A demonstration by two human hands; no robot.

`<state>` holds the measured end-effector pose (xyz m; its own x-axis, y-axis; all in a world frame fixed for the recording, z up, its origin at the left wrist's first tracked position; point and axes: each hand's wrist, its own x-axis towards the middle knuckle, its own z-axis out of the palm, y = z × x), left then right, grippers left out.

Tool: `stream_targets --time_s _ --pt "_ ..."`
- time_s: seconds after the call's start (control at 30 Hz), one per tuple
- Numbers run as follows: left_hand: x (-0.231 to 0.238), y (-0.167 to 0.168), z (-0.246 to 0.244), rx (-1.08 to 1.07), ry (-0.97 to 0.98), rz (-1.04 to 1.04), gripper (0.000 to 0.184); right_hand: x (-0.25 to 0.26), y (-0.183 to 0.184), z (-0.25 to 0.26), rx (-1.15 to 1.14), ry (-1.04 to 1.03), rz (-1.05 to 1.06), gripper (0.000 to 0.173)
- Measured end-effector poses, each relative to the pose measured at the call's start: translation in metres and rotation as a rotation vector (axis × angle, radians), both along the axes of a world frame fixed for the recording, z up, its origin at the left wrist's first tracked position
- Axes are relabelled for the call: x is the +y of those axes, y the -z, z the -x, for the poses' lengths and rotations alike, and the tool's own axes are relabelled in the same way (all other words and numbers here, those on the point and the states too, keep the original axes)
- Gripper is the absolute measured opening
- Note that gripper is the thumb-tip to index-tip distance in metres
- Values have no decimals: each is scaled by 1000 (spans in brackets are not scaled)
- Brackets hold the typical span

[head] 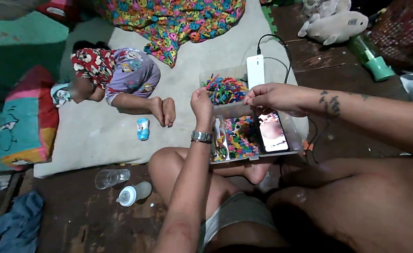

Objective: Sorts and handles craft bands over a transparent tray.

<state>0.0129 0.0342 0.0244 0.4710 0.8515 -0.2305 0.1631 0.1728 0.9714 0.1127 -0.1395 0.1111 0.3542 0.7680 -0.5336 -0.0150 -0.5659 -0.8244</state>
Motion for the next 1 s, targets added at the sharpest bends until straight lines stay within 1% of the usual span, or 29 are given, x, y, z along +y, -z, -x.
stream_targets --time_s 0.07,0.1,0.17,0.23,0.27,0.33,0.37,0.5,0.57,0.67,0.83,0.9,1.0 --pt "9 5 -7 -68 -16 125 19 -1 4 -3 10 12 -16 19" --pt "12 8 -7 -102 6 195 15 -1 4 -3 15 24 -7 18" --pt "13 13 0 -165 80 310 15 -1 5 -2 30 47 24 19" --pt "3 7 16 -182 164 391 16 -1 8 -1 33 52 37 18" --pt "-5 3 26 -201 209 432 22 -1 10 0 26 44 30 18" --pt "-18 0 44 -269 321 520 43 -2 16 0 -34 -11 -4 17" --pt "-22 -1 47 -317 368 577 48 -3 21 -2 -99 -54 -37 16" --pt "-36 -8 44 -431 412 827 62 -3 32 -1 -462 -202 -211 10" --pt "-43 -12 43 -449 418 867 66 -3 34 1 -583 -223 -309 8" --pt "-51 -16 45 -482 440 903 68 -1 32 5 -666 -274 -374 10" --pt "-54 -12 46 -551 510 934 64 0 43 3 -819 -433 -449 19" --pt "-55 -13 46 -548 528 937 65 -1 46 4 -909 -468 -474 14" --pt "-57 -14 46 -538 496 952 59 0 47 4 -965 -503 -450 10"
